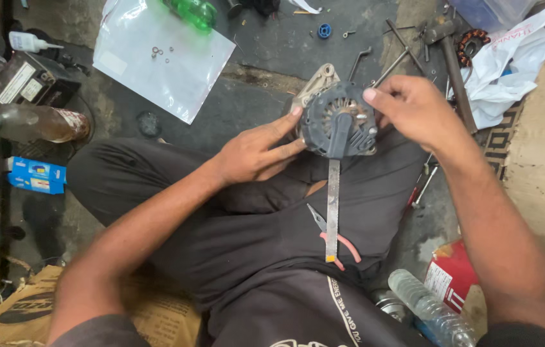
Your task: The person sits cross-legged on the workshop floor with an alternator on their lap. They pry at the alternator's rear cover and housing by hand, then use a long screwdriver to lever and unscrew components, separating the plastic cover from the alternator body and working on the internal parts.
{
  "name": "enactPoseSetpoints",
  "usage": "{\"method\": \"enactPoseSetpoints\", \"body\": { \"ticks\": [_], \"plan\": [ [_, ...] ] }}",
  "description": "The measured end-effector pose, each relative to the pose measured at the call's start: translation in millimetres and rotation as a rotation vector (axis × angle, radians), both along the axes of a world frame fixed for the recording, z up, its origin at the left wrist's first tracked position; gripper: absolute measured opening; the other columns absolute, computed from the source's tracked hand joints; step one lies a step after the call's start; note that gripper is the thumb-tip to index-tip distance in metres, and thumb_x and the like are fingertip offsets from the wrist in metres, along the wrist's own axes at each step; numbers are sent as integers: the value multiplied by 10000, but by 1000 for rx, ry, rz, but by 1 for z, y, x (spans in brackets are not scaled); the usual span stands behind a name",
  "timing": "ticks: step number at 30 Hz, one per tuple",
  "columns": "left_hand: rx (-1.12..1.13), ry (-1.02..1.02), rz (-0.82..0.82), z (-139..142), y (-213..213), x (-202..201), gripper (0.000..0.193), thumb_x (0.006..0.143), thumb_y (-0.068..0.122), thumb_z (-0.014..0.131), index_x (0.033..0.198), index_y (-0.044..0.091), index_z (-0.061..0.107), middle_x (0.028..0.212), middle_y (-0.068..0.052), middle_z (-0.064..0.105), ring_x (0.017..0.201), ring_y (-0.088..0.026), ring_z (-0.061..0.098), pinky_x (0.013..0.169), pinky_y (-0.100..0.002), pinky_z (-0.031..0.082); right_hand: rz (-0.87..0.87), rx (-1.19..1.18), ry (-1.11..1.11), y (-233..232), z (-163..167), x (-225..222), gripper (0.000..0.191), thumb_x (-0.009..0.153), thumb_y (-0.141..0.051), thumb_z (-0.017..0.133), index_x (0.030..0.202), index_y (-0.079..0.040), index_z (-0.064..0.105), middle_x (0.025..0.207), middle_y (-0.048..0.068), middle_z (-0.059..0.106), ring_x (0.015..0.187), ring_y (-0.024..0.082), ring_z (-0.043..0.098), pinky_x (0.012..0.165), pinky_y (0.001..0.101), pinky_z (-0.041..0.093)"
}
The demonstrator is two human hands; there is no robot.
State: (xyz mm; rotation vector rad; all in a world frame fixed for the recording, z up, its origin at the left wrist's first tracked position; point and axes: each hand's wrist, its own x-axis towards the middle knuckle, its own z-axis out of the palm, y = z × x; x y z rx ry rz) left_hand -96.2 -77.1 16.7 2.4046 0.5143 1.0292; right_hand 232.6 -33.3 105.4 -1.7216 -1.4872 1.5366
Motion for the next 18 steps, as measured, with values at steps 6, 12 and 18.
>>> {"method": "enactPoseSetpoints", "body": {
  "ticks": [6, 12, 18],
  "plan": [
    [-533, -77, 255, 8, -3, 16, 891, 811, 378, 932, 1382, -39, 390, 1608, -154, 467, 1450, -345, 508, 1178, -426, 441, -106, 150, 66, -23, -12, -3, 232, 1023, -182, 662, 1230, -79, 673, 1089, 32, 642, 955, 102, 600, 804, 269, 489],
    [-237, -61, 189, 15, 45, 55, 1294, 584, 595, 998, 1520, -3, 335, 1578, -243, 412, 1494, -475, 356, 1252, -531, 290, 143, 363, -221, 7, 5, -26, 344, 1124, -284, 586, 1097, 35, 712, 1001, 95, 634, 933, 178, 616, 825, 336, 480],
    [-390, -171, 85, 1, 52, 57, 1195, 637, 557, 998, 1521, 42, 381, 1485, -184, 530, 1399, -418, 521, 1186, -480, 442, 190, 193, -460, 41, 26, -46, 416, 1058, -372, 632, 961, 27, 699, 716, 143, 634, 681, 246, 615, 622, 386, 471]
  ]
}}
